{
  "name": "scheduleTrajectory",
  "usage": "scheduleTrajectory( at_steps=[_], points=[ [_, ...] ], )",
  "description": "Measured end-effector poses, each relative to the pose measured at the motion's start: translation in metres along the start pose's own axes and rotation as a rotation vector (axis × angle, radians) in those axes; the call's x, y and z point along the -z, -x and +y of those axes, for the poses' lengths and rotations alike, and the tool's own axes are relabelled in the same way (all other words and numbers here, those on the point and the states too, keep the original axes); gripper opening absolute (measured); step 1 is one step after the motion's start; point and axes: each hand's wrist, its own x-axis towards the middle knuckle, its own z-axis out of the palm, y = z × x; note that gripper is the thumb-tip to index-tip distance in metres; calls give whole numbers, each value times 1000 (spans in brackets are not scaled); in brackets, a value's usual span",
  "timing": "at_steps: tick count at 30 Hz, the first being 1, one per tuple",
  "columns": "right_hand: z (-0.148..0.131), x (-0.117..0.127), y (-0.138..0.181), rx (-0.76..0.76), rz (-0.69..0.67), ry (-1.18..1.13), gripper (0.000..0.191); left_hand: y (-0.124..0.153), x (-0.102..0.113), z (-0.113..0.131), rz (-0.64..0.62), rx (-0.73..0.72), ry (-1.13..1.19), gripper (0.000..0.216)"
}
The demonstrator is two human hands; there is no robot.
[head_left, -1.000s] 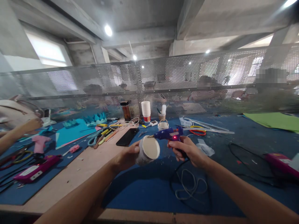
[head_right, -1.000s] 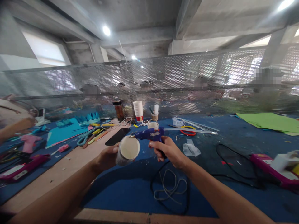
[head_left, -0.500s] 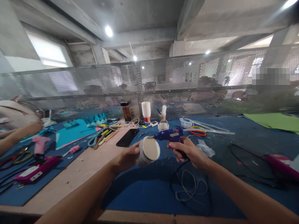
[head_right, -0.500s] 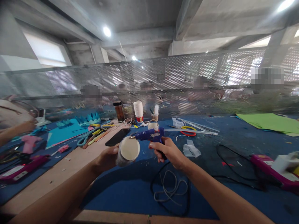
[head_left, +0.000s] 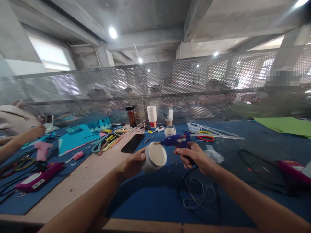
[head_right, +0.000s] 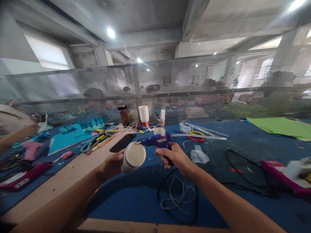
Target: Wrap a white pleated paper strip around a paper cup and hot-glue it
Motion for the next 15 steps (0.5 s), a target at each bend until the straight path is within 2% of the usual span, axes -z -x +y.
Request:
scheduleTrajectory(
  at_steps=[15],
  points=[
    [-3,-1,0,-40,26,-5,31,-1,-2,3,33,-1,-29,61]
  ],
)
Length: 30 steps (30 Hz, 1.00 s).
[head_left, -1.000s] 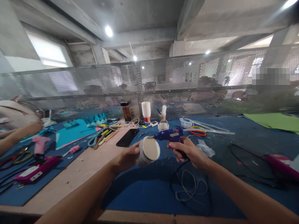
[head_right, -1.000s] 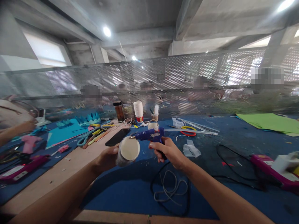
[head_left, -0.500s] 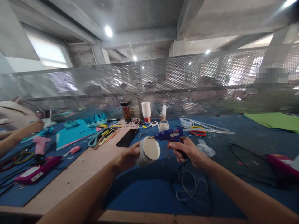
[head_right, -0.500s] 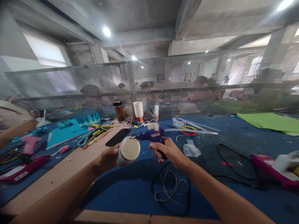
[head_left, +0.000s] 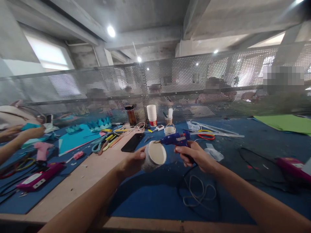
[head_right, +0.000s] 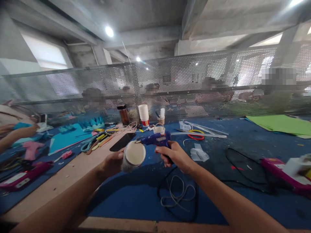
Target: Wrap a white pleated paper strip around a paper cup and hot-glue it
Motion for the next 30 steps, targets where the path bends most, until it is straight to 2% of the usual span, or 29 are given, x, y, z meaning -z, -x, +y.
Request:
scheduleTrajectory(
  at_steps=[8,30],
  points=[
    [-1,0,2,5,-4,2,31,0,3,-2,33,12,16,61],
    [-2,1,4,4,-49,-33,28,-2,7,-1,-40,-20,41,57]
  ],
)
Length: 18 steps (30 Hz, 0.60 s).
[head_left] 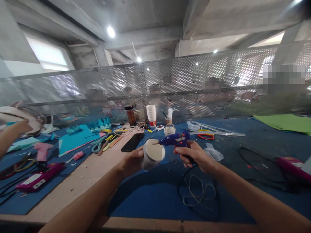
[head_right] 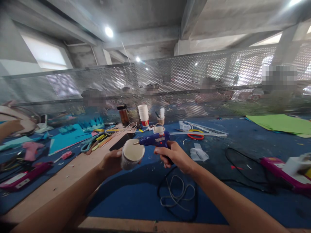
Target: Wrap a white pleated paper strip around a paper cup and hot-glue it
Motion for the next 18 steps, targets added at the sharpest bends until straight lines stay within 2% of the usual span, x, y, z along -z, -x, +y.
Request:
scheduleTrajectory(
  at_steps=[5,12,18],
  points=[
    [-1,-1,1,33,-8,-43,27,0,0,2,23,4,8,63],
    [2,1,-2,102,53,-123,23,-1,-3,1,26,30,92,59],
    [4,-2,-4,65,117,-131,24,-1,-2,0,29,21,164,61]
  ],
)
